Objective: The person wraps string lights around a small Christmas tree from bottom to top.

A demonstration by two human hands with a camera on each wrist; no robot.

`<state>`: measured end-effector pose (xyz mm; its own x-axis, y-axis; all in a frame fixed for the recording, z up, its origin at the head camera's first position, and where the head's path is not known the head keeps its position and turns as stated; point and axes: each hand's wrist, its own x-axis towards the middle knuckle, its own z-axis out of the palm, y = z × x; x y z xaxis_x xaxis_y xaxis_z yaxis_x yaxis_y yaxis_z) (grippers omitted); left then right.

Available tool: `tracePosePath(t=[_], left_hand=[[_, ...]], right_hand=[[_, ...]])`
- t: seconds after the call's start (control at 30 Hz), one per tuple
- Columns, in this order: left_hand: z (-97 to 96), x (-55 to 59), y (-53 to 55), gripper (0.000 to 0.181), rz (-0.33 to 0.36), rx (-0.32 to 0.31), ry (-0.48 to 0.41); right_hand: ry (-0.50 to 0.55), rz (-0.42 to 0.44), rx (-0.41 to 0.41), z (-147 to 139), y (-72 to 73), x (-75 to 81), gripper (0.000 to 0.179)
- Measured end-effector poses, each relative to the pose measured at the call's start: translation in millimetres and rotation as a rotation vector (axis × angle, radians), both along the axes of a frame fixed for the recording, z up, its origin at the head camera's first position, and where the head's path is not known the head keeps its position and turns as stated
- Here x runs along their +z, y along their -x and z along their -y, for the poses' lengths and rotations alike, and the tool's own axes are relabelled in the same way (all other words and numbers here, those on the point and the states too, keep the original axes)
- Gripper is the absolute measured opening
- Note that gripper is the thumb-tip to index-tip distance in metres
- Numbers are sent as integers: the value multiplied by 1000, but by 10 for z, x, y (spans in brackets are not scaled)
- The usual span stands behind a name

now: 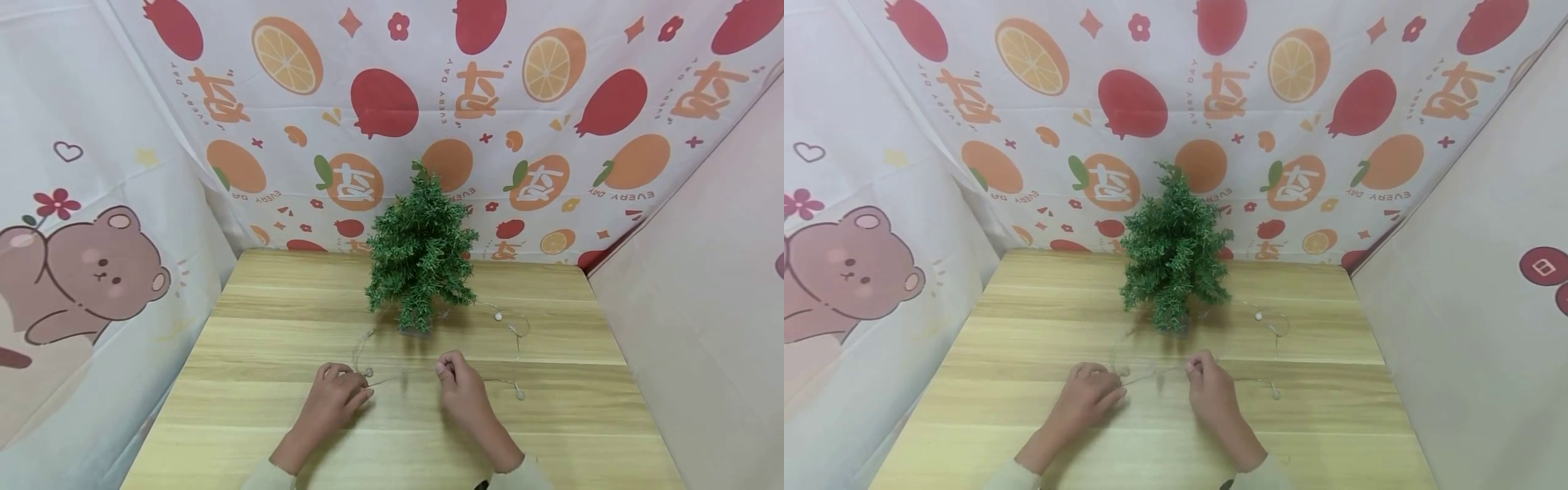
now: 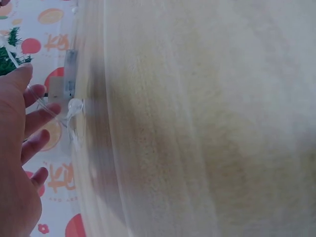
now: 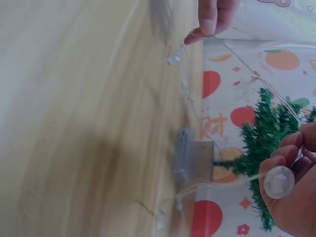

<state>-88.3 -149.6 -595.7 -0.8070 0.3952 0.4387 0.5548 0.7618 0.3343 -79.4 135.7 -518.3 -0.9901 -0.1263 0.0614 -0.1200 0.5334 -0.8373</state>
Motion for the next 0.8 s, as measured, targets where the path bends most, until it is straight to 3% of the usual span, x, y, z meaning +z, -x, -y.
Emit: tracePosePath(t=[0.43,0.8], left_hand=[[10,32,62,22,-71,-8,57],[2,-18,118,17,-120,48,58]], right_hand=[[59,-110,-84,-136,81,199,10],[130,-147,-98,-227,88,329,13]])
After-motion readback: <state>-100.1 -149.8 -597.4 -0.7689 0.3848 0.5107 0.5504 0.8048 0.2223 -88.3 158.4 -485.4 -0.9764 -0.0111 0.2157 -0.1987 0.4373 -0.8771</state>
